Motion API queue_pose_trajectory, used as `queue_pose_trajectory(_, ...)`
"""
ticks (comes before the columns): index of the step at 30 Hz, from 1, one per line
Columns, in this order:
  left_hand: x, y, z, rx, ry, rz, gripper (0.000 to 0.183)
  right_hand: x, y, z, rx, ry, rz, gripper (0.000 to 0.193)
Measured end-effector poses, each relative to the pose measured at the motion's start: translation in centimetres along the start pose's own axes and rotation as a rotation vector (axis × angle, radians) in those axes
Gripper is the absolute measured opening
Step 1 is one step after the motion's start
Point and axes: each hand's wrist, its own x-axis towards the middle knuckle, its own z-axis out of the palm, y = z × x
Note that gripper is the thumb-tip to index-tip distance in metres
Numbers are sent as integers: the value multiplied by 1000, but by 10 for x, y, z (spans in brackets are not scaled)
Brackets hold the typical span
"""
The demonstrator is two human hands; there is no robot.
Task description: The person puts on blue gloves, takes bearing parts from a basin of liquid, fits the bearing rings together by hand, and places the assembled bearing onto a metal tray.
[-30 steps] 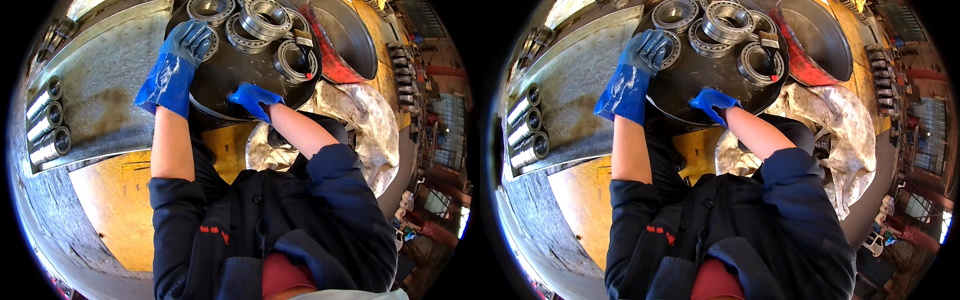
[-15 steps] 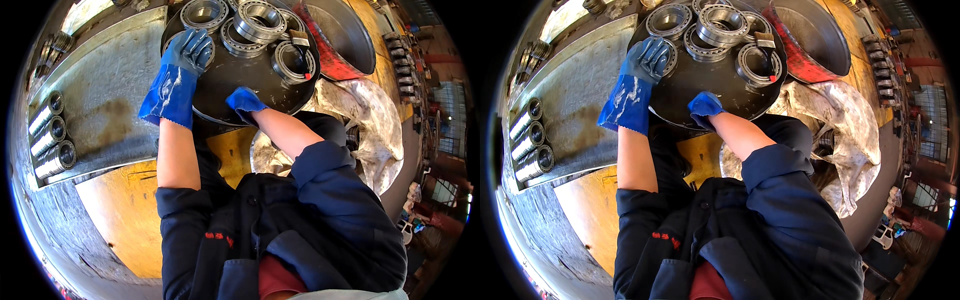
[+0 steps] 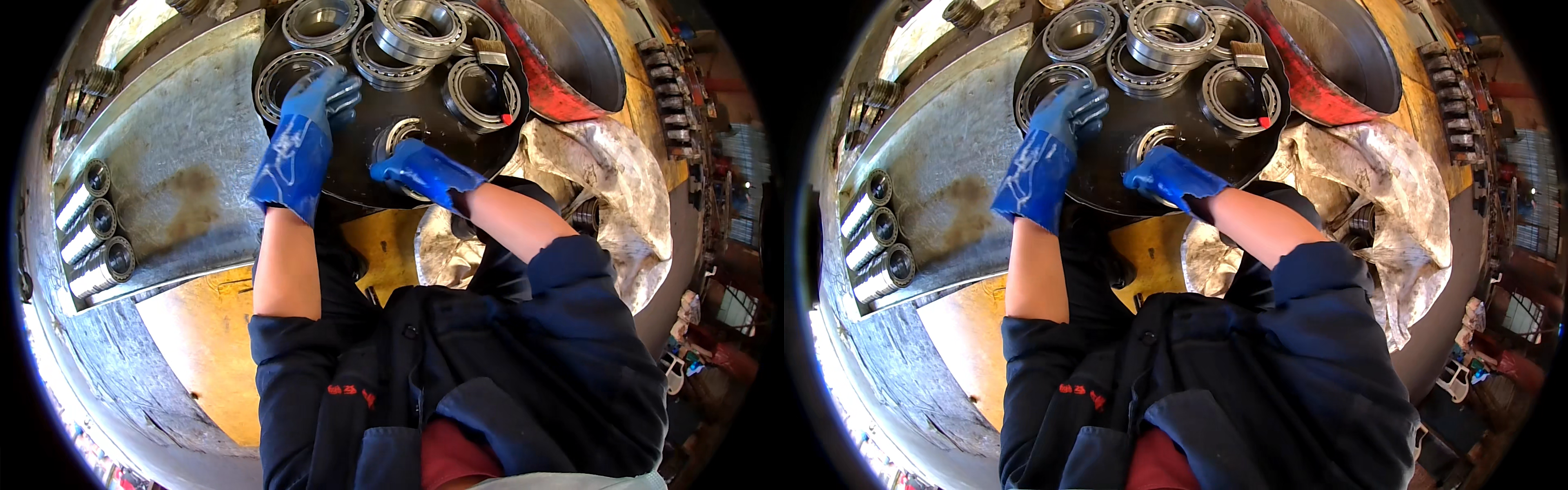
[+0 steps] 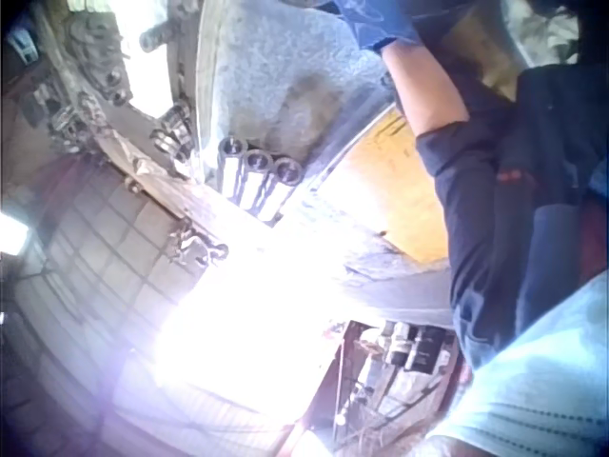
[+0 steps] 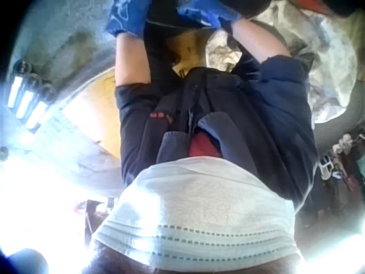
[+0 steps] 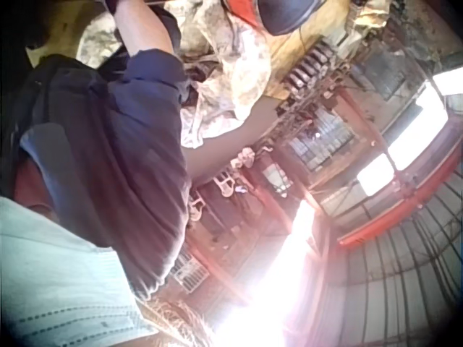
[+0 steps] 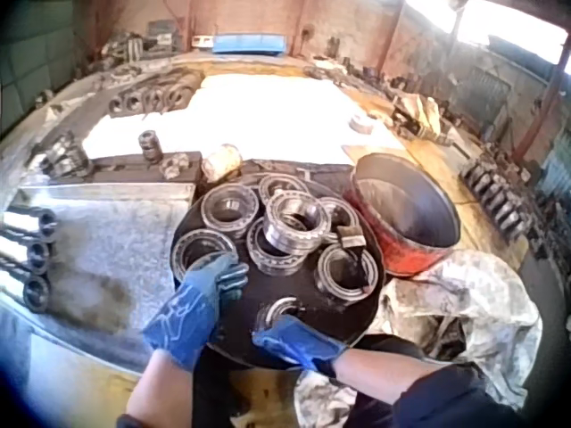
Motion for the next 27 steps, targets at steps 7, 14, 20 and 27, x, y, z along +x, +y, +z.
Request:
queue_pose_trajectory(7, -37, -42, 18, 587, -20, -23, 60, -5, 14, -42, 297, 111, 117, 40)
queue_pose_trajectory(14, -29, -68, 36, 461, -83, -164, 55, -39, -35, -28, 1101, 134, 395, 19)
queue_pose_trajectory(20, -15, -73, 47, 651, -209, 14, 52, -24, -10, 7, 1166, 324, 178, 30)
queue_pose_trajectory(27, 12, -99, 7, 1223, -28, 185, 76, -12, 24, -6, 131, 85, -74, 36)
